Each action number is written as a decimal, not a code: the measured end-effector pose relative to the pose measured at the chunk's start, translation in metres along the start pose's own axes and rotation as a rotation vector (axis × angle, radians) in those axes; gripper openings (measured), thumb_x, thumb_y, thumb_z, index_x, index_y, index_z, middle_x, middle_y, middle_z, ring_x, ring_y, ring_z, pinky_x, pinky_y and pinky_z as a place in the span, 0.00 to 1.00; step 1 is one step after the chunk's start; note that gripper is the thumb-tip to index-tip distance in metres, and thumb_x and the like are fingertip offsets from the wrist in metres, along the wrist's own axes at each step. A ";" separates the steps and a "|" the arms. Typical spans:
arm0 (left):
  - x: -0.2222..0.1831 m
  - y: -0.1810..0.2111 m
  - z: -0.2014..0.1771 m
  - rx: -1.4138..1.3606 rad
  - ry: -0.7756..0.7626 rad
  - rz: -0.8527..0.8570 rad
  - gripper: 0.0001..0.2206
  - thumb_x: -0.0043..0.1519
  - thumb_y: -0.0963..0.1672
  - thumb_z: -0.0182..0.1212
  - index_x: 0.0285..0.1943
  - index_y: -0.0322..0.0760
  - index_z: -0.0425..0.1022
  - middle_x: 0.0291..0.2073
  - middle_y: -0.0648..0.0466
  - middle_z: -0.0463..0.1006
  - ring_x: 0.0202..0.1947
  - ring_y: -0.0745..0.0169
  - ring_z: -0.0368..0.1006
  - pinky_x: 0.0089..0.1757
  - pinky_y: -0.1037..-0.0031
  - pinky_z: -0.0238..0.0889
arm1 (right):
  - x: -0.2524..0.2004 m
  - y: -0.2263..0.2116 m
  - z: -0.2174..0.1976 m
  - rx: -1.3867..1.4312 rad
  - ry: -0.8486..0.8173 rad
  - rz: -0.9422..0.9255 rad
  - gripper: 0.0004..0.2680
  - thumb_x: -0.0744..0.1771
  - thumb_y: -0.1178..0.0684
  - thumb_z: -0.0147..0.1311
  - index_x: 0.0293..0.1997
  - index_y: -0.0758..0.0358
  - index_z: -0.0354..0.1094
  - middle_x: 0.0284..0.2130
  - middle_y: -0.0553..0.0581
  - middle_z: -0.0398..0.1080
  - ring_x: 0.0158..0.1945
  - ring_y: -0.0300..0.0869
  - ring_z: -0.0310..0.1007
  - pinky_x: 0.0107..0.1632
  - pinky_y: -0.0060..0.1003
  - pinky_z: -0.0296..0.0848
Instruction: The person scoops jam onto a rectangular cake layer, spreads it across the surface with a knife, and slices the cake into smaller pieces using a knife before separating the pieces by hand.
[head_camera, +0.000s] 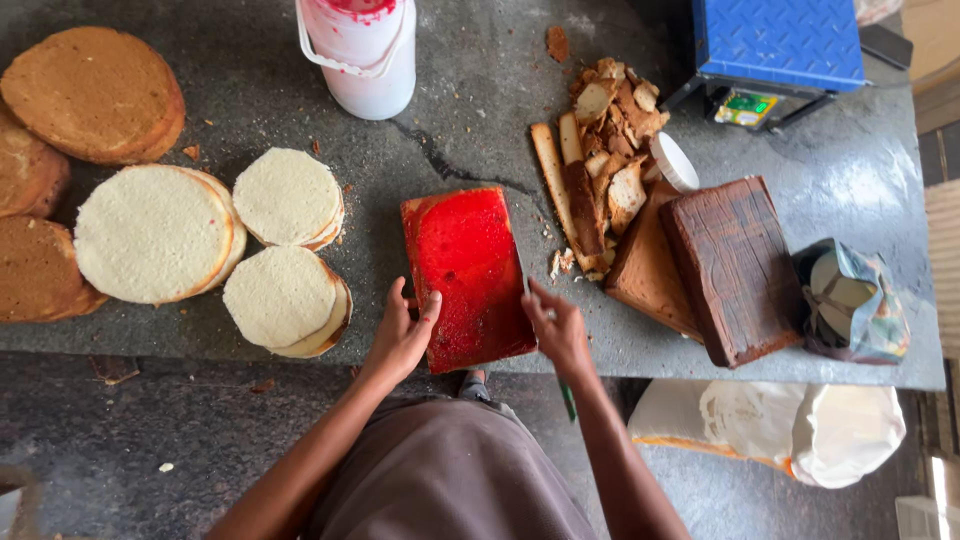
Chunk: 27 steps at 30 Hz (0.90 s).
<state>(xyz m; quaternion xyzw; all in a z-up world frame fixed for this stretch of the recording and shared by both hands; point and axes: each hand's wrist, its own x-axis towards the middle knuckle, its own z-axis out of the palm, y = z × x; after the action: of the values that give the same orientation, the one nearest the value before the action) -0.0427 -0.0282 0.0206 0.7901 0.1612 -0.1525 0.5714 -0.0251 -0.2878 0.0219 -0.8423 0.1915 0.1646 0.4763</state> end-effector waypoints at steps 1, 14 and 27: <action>-0.004 -0.001 0.001 -0.020 -0.008 -0.057 0.49 0.59 0.62 0.51 0.78 0.25 0.38 0.59 0.37 0.72 0.47 0.49 0.78 0.48 0.60 0.71 | -0.011 0.015 0.001 -0.033 0.034 -0.177 0.18 0.69 0.42 0.54 0.67 0.52 0.68 0.36 0.59 0.76 0.26 0.32 0.69 0.27 0.29 0.73; -0.024 -0.025 -0.001 0.424 -0.041 0.463 0.63 0.42 0.46 0.81 0.78 0.39 0.28 0.74 0.32 0.50 0.69 0.30 0.55 0.62 0.51 0.54 | -0.038 0.026 -0.069 -0.210 0.088 -0.482 0.13 0.68 0.52 0.58 0.60 0.53 0.74 0.32 0.54 0.73 0.23 0.38 0.64 0.23 0.35 0.69; 0.027 -0.003 -0.020 -0.313 0.415 0.072 0.46 0.64 0.44 0.59 0.82 0.39 0.23 0.68 0.34 0.66 0.63 0.48 0.70 0.55 0.62 0.68 | 0.032 -0.023 -0.067 -0.212 -0.004 -0.613 0.16 0.67 0.56 0.56 0.63 0.58 0.69 0.43 0.59 0.73 0.35 0.41 0.76 0.34 0.36 0.81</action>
<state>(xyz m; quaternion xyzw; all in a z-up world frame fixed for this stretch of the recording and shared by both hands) -0.0187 -0.0058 0.0128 0.7117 0.2685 0.0601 0.6463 0.0204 -0.3406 0.0570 -0.9053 -0.0903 0.0343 0.4136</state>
